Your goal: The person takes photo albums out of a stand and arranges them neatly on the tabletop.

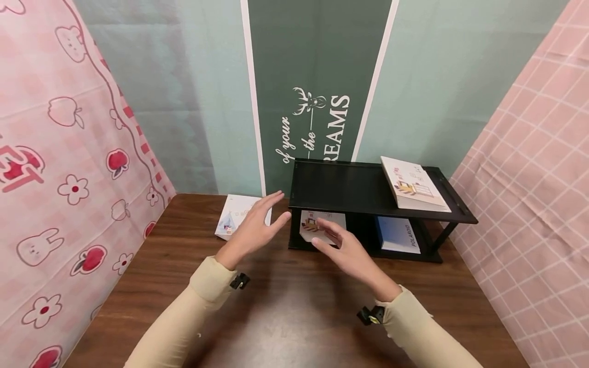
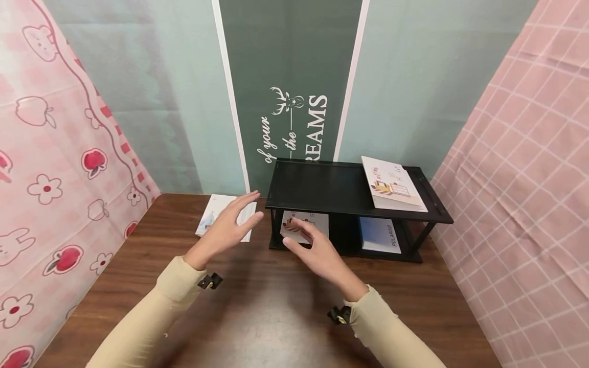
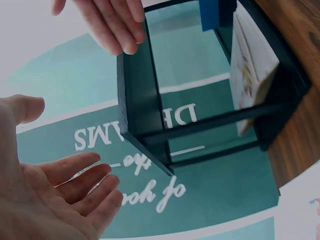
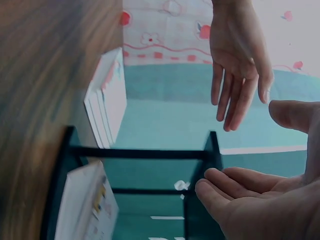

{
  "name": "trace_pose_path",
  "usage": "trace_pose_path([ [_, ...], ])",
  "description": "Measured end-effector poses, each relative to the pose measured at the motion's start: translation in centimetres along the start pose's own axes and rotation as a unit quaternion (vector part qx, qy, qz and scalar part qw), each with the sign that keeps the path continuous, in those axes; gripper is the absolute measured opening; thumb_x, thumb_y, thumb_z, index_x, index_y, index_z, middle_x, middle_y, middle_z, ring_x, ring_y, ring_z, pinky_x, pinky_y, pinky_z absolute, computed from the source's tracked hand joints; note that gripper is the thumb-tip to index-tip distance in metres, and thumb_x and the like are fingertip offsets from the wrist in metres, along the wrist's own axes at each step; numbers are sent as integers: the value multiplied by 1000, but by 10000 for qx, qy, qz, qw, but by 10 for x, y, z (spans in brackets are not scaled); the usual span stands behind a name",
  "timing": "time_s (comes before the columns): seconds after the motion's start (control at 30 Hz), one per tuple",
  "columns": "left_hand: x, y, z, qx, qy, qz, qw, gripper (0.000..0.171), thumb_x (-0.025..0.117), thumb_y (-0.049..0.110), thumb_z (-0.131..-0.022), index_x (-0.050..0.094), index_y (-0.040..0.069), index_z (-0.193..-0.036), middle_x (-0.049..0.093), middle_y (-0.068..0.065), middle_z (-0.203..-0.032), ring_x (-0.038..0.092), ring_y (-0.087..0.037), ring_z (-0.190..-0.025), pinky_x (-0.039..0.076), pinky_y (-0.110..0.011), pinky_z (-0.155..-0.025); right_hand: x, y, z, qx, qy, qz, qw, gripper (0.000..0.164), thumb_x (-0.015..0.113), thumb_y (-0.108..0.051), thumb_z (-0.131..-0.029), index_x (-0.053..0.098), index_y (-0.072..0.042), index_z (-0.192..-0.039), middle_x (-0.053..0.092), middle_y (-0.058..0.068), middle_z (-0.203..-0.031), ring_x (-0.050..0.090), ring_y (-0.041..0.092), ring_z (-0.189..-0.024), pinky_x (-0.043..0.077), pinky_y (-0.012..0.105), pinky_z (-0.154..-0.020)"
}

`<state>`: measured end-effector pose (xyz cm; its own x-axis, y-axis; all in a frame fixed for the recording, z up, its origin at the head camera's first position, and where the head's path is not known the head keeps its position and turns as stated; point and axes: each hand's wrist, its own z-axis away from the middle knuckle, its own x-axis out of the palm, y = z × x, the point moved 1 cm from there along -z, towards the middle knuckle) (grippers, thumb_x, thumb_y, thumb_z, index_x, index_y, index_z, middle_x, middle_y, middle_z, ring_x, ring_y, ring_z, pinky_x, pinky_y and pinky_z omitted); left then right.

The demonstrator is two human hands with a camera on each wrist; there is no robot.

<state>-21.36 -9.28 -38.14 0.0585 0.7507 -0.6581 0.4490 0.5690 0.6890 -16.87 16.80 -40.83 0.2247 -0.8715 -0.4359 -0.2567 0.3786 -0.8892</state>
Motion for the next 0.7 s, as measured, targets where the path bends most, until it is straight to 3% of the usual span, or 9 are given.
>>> trace_pose_path([
  [0.13, 6, 12, -6, 162, -183, 5, 9997, 67, 61, 47, -109, 47, 10, -162, 40, -7, -171, 33, -30, -159, 29, -56, -129, -14, -4, 7, -90, 127, 151, 9998, 65, 71, -32, -107, 47, -5, -161, 47, 15, -165, 43, 34, -154, 38, 54, -123],
  [0.37, 20, 29, -16, 118, -492, 59, 9987, 67, 62, 48, -109, 46, 13, -164, 37, -2, -173, 30, -27, -161, 28, -55, -130, -37, -13, 20, -269, 450, 383, 9979, 60, 69, -27, -108, 49, -4, -160, 49, 15, -164, 44, 35, -153, 37, 47, -122],
  [0.53, 31, 41, -26, 209, -655, 46, 9976, 68, 60, 51, -109, 45, 14, -164, 37, -2, -173, 30, -26, -161, 27, -53, -130, -56, -14, 27, -351, 859, 396, 9949, 57, 71, -22, -107, 51, -1, -157, 54, 15, -160, 48, 32, -151, 40, 29, -121],
  [0.7, 43, 53, -34, 286, -834, 101, 9961, 70, 57, 55, -109, 44, 14, -165, 38, -1, -173, 29, -25, -161, 27, -51, -131, -76, -10, 33, -235, 1070, 723, 9913, 60, 70, -28, -108, 50, -4, -159, 53, 14, -160, 48, 32, -151, 39, 12, -115],
])
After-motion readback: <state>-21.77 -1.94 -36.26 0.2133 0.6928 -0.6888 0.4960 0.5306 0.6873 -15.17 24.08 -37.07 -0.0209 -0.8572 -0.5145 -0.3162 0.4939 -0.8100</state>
